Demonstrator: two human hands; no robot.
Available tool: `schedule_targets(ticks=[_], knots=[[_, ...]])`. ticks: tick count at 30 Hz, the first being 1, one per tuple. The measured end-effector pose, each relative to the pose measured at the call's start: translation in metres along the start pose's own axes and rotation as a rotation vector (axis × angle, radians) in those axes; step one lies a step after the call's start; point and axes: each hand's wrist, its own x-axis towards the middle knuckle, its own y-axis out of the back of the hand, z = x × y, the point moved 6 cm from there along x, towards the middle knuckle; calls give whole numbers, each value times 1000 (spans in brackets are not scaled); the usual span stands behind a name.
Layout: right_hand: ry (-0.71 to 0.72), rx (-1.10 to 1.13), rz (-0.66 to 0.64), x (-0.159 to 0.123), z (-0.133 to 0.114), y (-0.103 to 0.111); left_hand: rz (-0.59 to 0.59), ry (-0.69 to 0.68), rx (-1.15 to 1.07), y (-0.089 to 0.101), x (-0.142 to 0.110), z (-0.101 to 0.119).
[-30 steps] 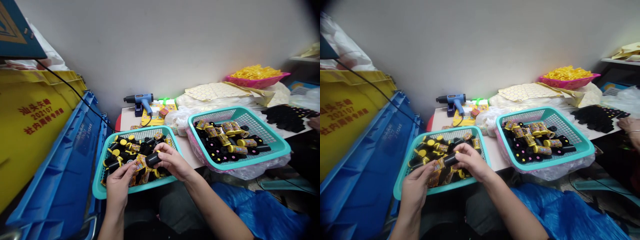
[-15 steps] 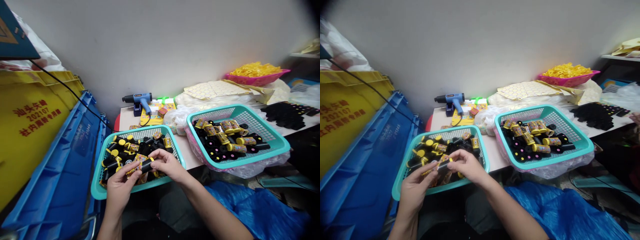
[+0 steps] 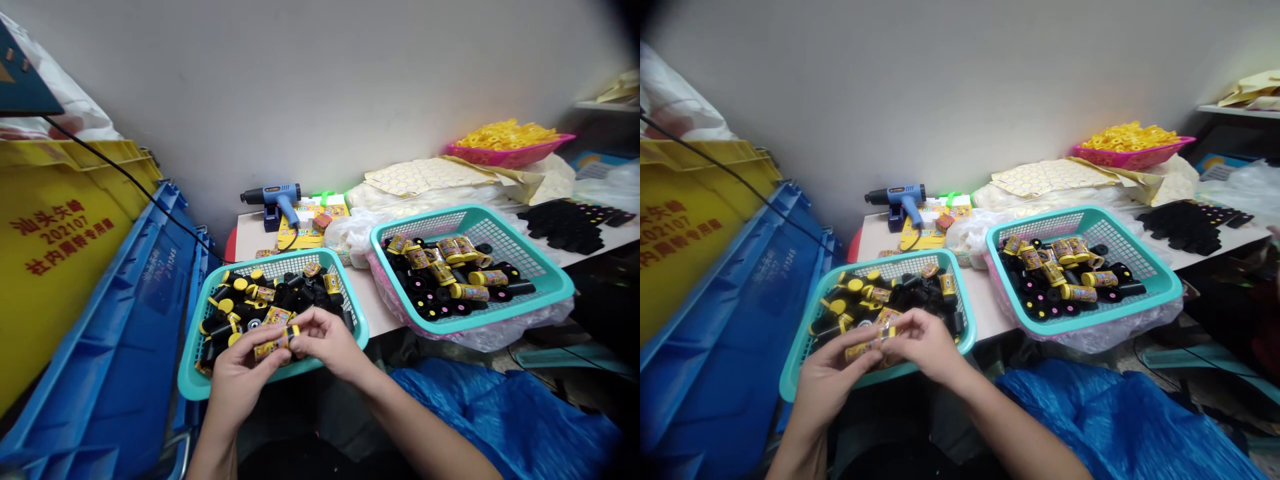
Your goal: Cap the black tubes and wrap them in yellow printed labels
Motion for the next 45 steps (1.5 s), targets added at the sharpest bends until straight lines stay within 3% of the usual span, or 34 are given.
schedule_targets(ticks=[7,10,13,15,17,18,20,22,23,25,28,30,34,39,42,45], knots=[[-125,297,-200,-5,9,-17,-29,32,-116,-5,-2,1],[-131,250,-214,-11,9,-17,-60,-133,-9,-11,-6,14],[-7,21,-147,-23,-7,-3,-95,-307,122,-13,-11,24],[190,-253,33,-33,-37,24,-114,-267,123,-6,-8,16],[473,-586,385,-49,-82,64,-89,-116,145,7,1,-3],[629,-752,628,-61,-106,84,-62,-50,211,14,7,-14],[731,-1099,950,-71,-139,109,-19,10,445,21,20,-29],[741,-1304,1040,-62,-152,117,-30,2,699,17,32,-35],[729,-1345,989,-53,-152,114,-54,7,787,11,38,-38],[665,-1335,743,-28,-138,94,-90,39,863,0,46,-39],[458,-1244,307,7,-100,47,-96,74,827,-4,49,-34],[347,-1226,113,26,-80,21,-84,113,742,2,46,-32],[303,-1467,-63,70,-61,-10,-26,224,476,20,34,-36],[320,-1712,-179,140,-35,-44,27,314,45,26,24,-49],[389,-1777,-316,167,-17,-66,76,299,35,33,21,-48],[439,-1794,-430,179,-9,-74,163,306,32,44,17,-47]])
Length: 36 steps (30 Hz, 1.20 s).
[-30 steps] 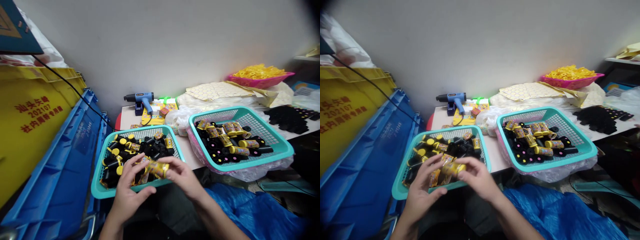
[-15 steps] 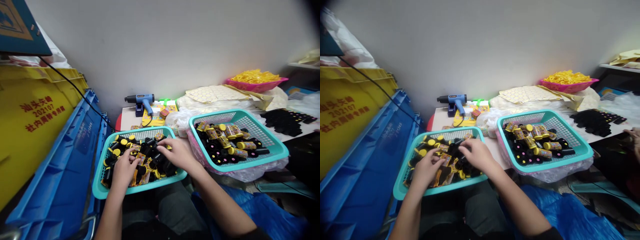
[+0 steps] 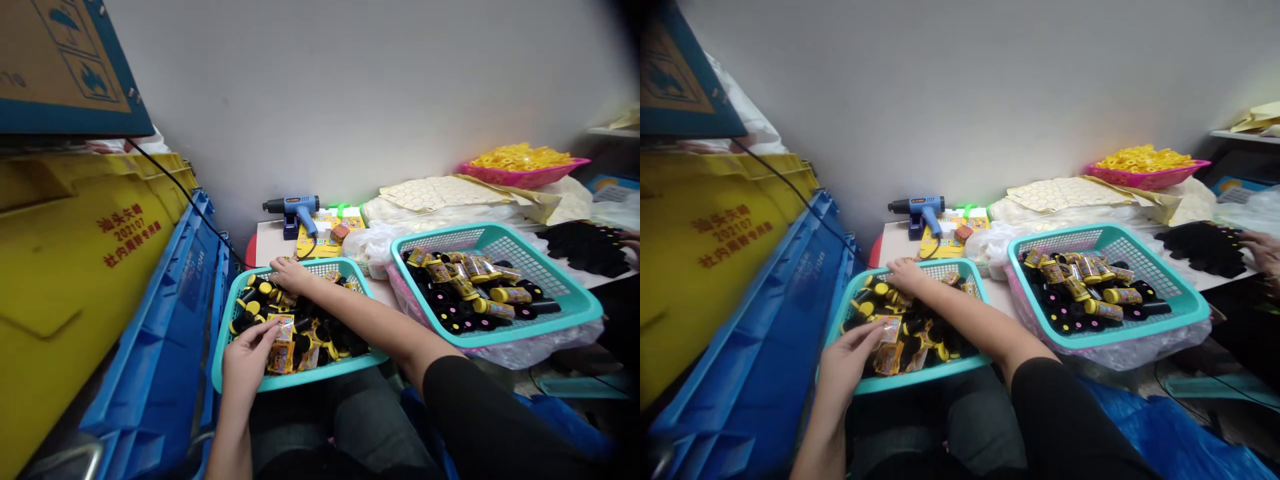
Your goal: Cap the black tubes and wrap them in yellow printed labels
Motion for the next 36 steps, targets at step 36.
schedule_targets(ticks=[36], knots=[[-287,1234,177,-181,-6,7,-122,-78,-72,-33,-24,25]])
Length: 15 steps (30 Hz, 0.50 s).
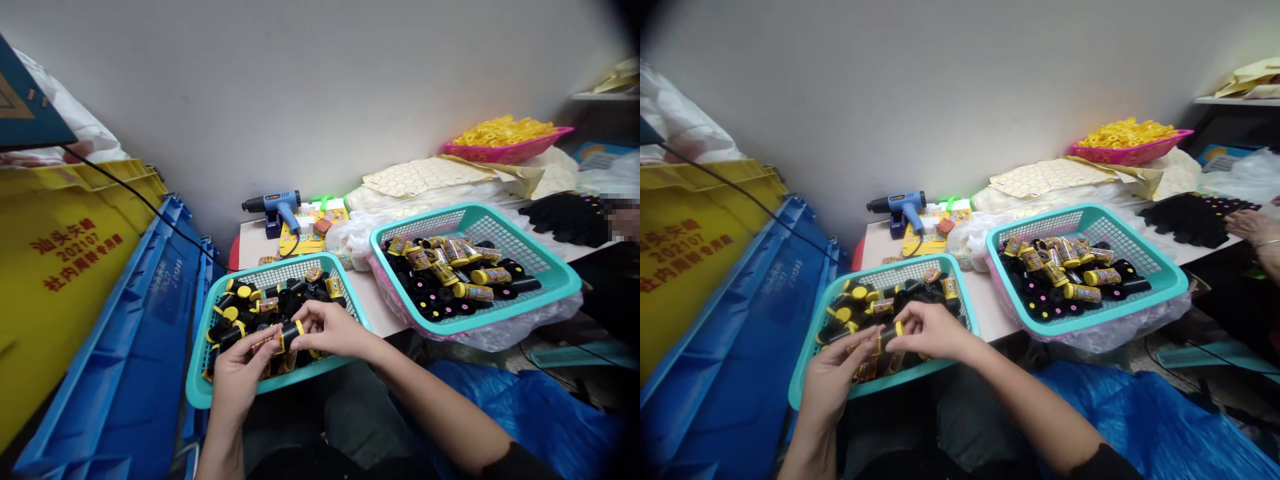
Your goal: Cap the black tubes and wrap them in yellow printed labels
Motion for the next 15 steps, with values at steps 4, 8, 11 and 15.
schedule_targets(ticks=[4,8,11,15], knots=[[25,33,104,-5,6,-8,-29,50,-44,-4,-1,0],[100,182,15,-6,4,-19,-30,23,-89,-4,-3,-1],[14,406,-105,-3,12,-25,-35,50,-145,-5,-6,-5],[-119,635,-153,-1,27,-36,-163,54,-179,-18,-12,-4]])
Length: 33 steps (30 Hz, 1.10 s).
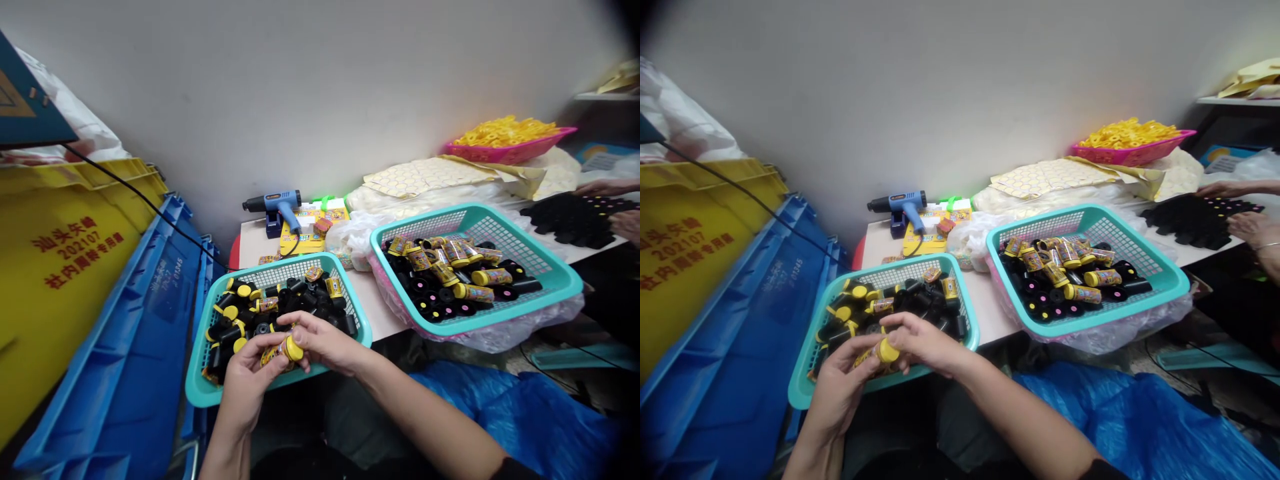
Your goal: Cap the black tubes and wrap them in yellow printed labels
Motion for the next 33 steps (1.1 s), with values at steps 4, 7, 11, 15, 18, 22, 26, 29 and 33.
schedule_targets(ticks=[4,7,11,15,18,22,26,29,33], knots=[[67,-33,48,-10,-2,-6,5,-265,225,-12,-8,18],[201,-298,274,-38,-34,7,5,-420,382,-14,-12,23],[703,-864,1095,-117,-121,59,169,-377,547,17,3,12],[700,-1428,1422,-135,-159,80,306,-418,873,45,22,13],[519,-1487,954,-81,-142,64,347,-415,1021,60,28,15],[305,-1628,208,10,-79,-3,323,-345,1064,76,25,10],[216,-1879,-182,67,-27,-37,269,-301,1036,83,19,1],[202,-1961,-222,84,-14,-33,242,-336,1024,80,13,2],[137,-1965,-118,79,-25,-17,36,-312,1060,59,5,-1]])
